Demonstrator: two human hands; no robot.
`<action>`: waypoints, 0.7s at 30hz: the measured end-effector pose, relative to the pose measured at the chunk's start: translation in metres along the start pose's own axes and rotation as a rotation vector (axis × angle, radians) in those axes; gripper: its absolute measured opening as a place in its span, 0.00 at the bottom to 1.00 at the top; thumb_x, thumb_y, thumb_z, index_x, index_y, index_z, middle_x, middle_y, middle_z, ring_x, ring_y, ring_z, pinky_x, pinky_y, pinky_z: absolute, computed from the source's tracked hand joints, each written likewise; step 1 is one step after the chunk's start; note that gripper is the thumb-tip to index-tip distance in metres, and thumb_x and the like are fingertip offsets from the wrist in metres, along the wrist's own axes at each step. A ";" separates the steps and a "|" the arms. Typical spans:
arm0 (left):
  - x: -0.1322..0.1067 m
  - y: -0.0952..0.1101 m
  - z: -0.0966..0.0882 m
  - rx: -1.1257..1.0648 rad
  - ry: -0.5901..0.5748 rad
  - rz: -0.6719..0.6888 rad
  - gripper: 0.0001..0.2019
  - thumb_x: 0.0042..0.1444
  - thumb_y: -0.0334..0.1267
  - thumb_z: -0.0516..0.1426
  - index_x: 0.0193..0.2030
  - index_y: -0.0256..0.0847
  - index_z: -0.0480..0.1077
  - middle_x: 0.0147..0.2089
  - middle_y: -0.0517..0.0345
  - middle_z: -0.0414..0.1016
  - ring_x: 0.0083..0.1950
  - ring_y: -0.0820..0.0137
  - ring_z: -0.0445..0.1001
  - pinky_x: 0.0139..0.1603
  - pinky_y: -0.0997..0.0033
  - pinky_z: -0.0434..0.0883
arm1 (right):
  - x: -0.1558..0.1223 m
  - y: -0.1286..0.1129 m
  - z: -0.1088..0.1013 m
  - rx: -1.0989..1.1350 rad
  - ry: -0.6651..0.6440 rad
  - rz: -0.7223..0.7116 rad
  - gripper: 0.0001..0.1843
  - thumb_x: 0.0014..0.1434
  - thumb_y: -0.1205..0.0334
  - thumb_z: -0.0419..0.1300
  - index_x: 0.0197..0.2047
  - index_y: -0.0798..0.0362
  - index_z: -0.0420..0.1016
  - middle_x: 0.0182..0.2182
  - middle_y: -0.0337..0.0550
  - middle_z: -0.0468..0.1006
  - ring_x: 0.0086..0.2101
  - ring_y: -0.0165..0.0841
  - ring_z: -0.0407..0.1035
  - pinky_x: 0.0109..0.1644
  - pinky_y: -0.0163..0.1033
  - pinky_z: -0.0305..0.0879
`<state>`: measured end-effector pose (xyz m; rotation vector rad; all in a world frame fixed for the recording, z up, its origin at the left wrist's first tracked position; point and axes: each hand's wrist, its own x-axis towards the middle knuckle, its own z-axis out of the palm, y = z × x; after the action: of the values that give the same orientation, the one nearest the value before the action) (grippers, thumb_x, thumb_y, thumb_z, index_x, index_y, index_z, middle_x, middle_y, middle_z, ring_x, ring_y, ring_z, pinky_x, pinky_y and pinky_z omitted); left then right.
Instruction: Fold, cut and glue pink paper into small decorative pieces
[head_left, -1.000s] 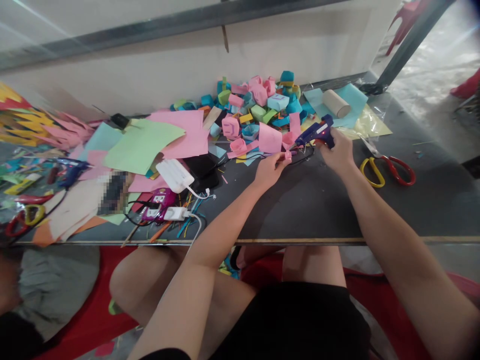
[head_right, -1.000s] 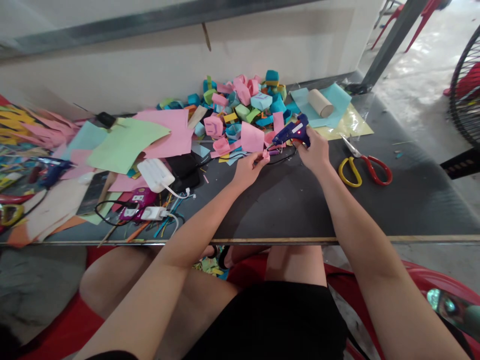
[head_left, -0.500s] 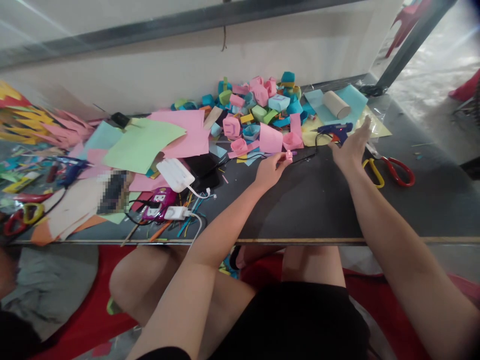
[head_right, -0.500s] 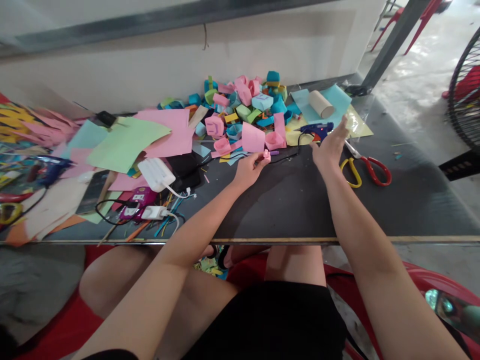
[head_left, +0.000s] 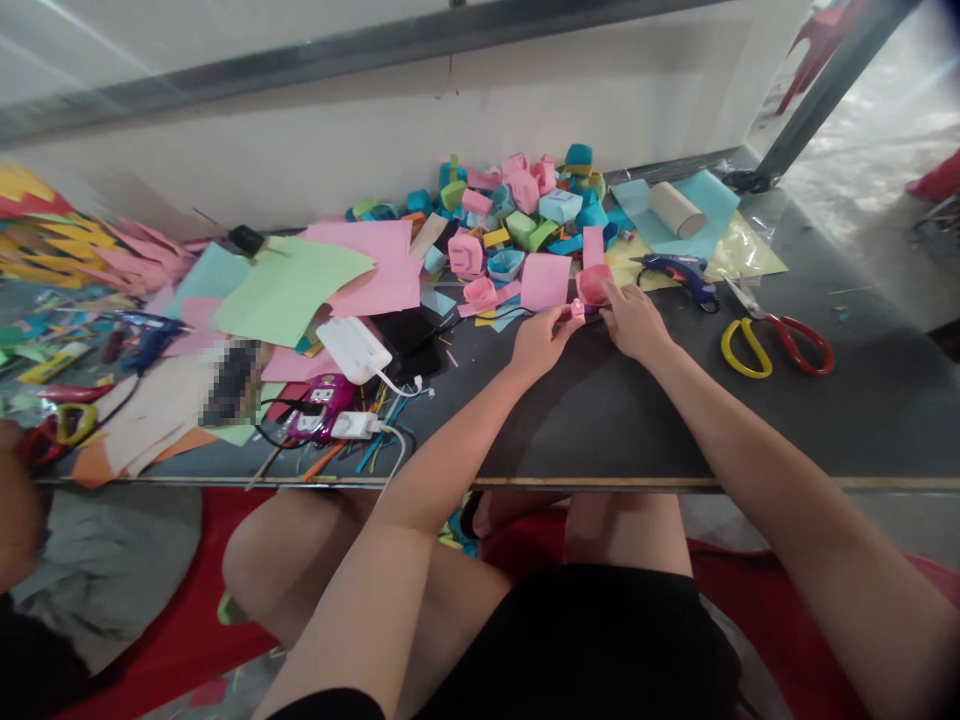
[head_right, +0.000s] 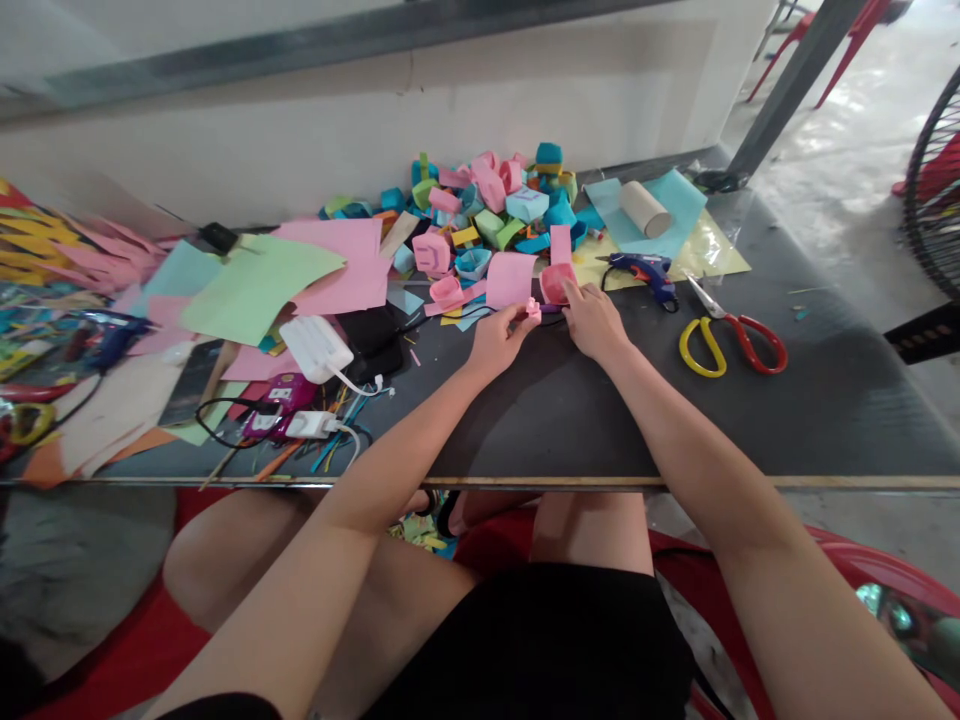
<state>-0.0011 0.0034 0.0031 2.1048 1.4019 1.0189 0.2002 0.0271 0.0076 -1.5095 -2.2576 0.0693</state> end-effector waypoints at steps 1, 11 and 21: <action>0.000 0.000 0.000 -0.001 0.000 -0.002 0.21 0.69 0.53 0.55 0.57 0.41 0.77 0.53 0.49 0.84 0.47 0.65 0.82 0.46 0.70 0.74 | 0.000 0.001 -0.002 0.001 0.008 0.012 0.29 0.65 0.66 0.51 0.69 0.56 0.66 0.48 0.61 0.80 0.54 0.54 0.70 0.56 0.57 0.68; 0.000 0.001 -0.001 -0.001 0.007 -0.011 0.19 0.69 0.51 0.56 0.55 0.41 0.78 0.52 0.49 0.84 0.47 0.66 0.82 0.44 0.71 0.74 | 0.000 0.008 0.000 -0.006 0.080 -0.034 0.21 0.62 0.67 0.53 0.55 0.52 0.79 0.52 0.54 0.83 0.50 0.51 0.71 0.56 0.57 0.68; -0.001 0.003 -0.004 0.010 0.032 -0.048 0.23 0.69 0.55 0.53 0.56 0.41 0.78 0.50 0.48 0.85 0.43 0.67 0.81 0.43 0.71 0.74 | 0.001 0.009 -0.012 0.113 0.313 0.073 0.18 0.70 0.60 0.46 0.44 0.48 0.79 0.44 0.52 0.82 0.49 0.49 0.71 0.56 0.56 0.67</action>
<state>-0.0025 0.0010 0.0067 2.0608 1.4685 1.0335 0.2119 0.0291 0.0164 -1.4322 -1.9211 -0.0178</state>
